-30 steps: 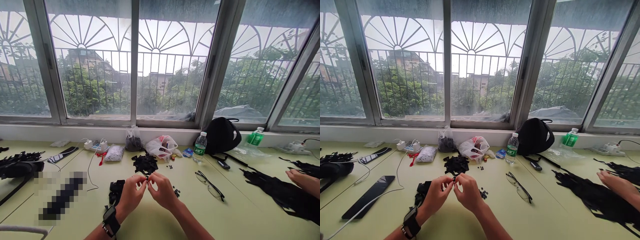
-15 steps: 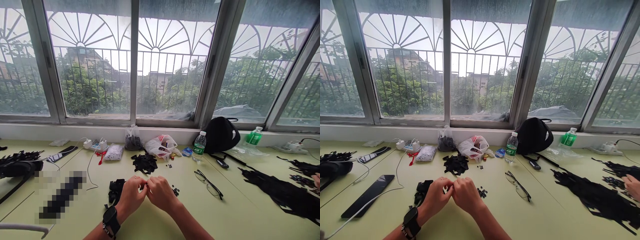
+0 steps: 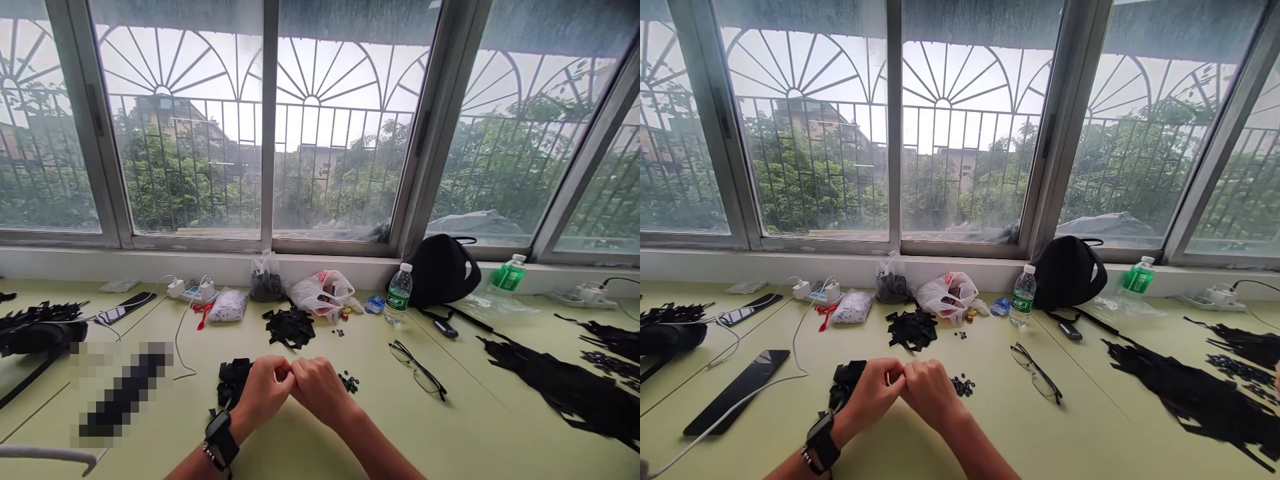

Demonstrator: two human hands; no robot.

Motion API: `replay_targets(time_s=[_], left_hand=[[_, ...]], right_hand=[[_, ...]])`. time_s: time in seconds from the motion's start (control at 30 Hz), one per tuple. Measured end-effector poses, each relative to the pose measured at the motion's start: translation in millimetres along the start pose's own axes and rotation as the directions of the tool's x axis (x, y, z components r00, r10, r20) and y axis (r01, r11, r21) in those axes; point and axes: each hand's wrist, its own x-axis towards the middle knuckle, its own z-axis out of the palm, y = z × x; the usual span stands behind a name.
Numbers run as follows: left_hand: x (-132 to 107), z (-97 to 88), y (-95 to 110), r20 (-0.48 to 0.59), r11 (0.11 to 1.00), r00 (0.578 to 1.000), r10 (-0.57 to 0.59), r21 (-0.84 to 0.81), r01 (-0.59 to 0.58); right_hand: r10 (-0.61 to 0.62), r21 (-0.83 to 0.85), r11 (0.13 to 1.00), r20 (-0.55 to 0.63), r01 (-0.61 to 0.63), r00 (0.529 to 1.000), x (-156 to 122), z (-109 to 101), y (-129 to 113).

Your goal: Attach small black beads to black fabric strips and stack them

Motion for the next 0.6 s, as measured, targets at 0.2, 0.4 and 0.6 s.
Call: replay_targets(time_s=[0.2, 0.4, 0.6], left_hand=[[0.7, -1.4, 0.4, 0.02, 0.995, 0.999, -0.032, -0.089, 0.033], [3.1, -1.4, -2.6, 0.063, 0.99, 0.997, -0.05, -0.129, 0.058], [3.5, -1.7, -4.0, 0.077, 0.986, 0.996, -0.049, -0.155, 0.061]], right_hand=[[0.025, 0.02, 0.999, 0.042, -0.026, 0.999, -0.2, -1.2, 0.8], [0.022, -0.004, 1.0, 0.072, -0.022, 0.997, 0.4, -1.3, 0.9], [0.035, 0.019, 0.999, 0.069, -0.037, 0.997, -2.0, -2.4, 3.6]])
